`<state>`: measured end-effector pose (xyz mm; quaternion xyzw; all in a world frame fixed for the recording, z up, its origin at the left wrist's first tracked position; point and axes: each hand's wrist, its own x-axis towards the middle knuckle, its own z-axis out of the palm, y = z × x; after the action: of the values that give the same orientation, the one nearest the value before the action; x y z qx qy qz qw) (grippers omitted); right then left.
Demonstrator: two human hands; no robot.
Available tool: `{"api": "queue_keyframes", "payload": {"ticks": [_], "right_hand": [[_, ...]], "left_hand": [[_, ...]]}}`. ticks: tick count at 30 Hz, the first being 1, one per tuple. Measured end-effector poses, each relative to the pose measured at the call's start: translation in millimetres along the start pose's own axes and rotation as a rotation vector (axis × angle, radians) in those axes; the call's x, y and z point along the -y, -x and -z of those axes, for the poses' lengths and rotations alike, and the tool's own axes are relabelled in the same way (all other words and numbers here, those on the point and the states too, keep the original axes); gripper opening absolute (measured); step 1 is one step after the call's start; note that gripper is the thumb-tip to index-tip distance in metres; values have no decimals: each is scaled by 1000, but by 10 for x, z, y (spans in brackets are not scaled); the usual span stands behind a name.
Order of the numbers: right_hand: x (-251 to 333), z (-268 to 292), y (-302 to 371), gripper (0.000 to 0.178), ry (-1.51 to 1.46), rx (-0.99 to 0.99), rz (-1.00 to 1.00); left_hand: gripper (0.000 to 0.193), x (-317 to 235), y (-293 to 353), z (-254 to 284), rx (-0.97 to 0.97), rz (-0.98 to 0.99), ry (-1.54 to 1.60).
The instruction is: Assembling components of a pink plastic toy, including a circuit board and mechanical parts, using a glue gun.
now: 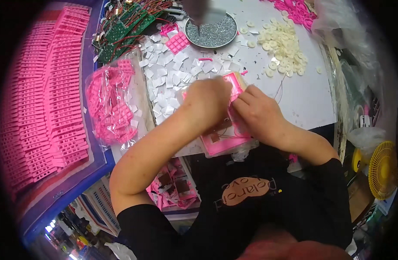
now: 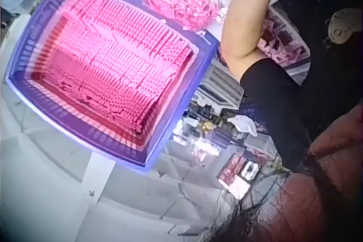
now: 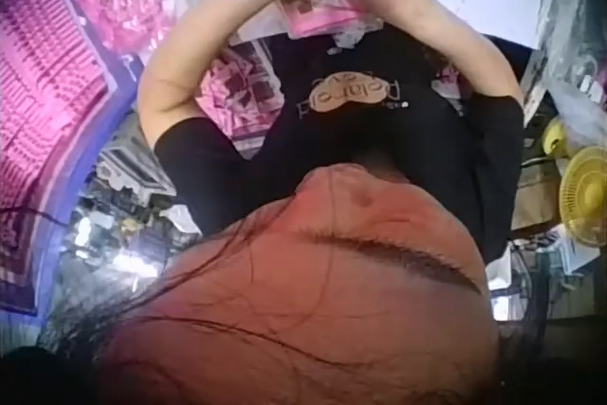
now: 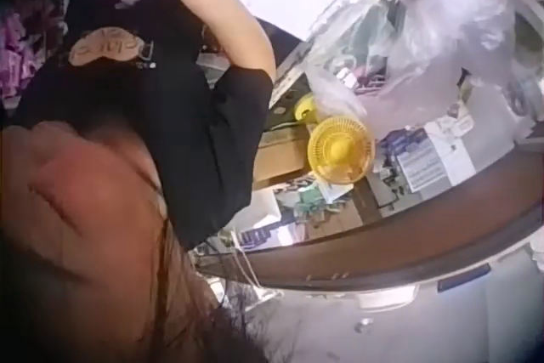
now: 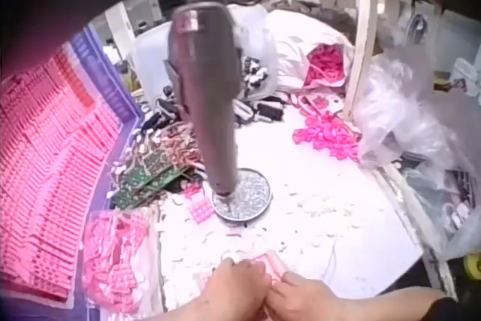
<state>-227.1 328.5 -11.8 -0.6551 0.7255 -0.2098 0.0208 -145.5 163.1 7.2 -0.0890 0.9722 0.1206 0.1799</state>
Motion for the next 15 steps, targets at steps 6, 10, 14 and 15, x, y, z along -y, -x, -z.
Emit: {"api": "queue_keyframes", "payload": {"ticks": [6, 10, 14, 15], "right_hand": [[-50, 101, -230, 25, -56, 72, 23], [-129, 69, -279, 26, -65, 165, 20], [-189, -1, -280, 23, -284, 62, 41], [-189, -49, -259, 21, -296, 34, 22]], "left_hand": [[15, 292, -32, 20, -65, 21, 392], [10, 283, -7, 49, -37, 66, 412], [19, 317, 34, -74, -155, 27, 443], [19, 323, 43, -102, -165, 28, 474]]}}
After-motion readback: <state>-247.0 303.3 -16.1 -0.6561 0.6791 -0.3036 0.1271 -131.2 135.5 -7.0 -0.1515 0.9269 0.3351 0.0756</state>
